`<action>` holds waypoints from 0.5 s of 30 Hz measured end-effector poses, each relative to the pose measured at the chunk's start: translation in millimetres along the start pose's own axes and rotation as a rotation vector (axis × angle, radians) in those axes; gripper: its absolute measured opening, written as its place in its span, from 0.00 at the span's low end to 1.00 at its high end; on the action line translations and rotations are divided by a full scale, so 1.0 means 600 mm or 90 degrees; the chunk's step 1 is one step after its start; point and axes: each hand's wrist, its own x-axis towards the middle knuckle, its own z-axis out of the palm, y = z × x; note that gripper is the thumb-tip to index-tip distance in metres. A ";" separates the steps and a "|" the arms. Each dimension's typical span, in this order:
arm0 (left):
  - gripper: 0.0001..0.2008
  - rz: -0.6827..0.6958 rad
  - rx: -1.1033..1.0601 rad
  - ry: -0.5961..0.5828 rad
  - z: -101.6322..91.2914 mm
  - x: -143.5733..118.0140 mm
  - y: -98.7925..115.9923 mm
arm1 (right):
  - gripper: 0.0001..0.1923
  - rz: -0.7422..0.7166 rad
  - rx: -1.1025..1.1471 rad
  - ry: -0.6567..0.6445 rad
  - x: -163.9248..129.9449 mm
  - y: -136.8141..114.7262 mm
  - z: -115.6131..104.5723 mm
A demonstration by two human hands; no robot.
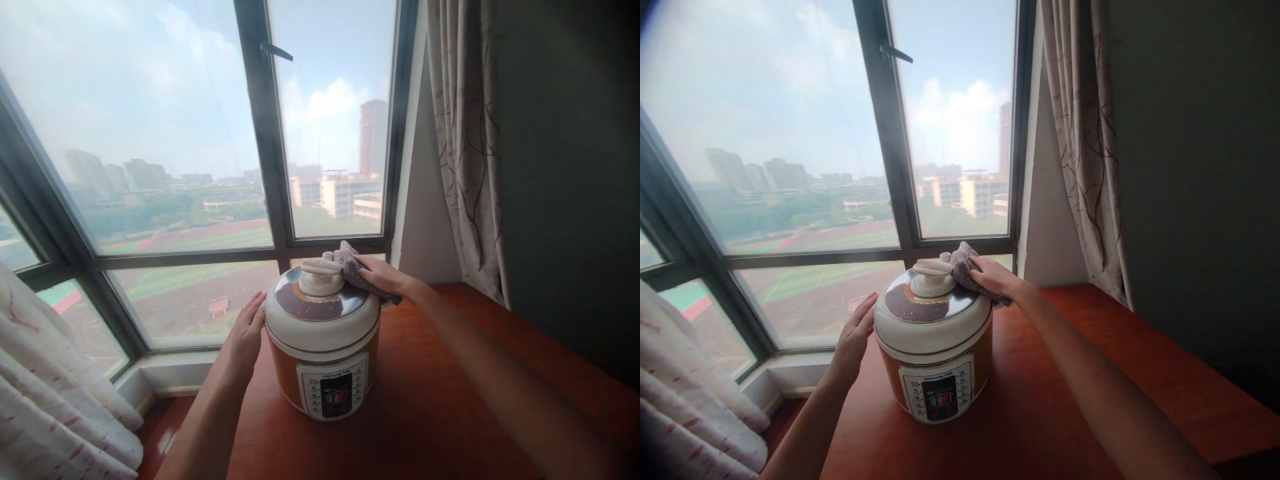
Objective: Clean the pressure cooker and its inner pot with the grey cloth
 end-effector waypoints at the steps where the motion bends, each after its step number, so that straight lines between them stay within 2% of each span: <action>1: 0.23 0.000 0.009 -0.005 0.000 -0.001 0.003 | 0.21 -0.019 -0.031 0.015 -0.016 -0.002 0.001; 5: 0.24 -0.012 0.032 -0.027 -0.001 -0.005 0.014 | 0.25 -0.084 -0.116 0.080 -0.092 -0.019 0.007; 9: 0.24 -0.008 0.035 -0.034 -0.002 -0.005 0.015 | 0.26 -0.147 -0.176 0.106 -0.152 -0.070 0.021; 15: 0.23 0.035 0.067 -0.034 -0.004 -0.002 0.006 | 0.35 -0.158 -0.277 0.103 -0.169 -0.168 0.059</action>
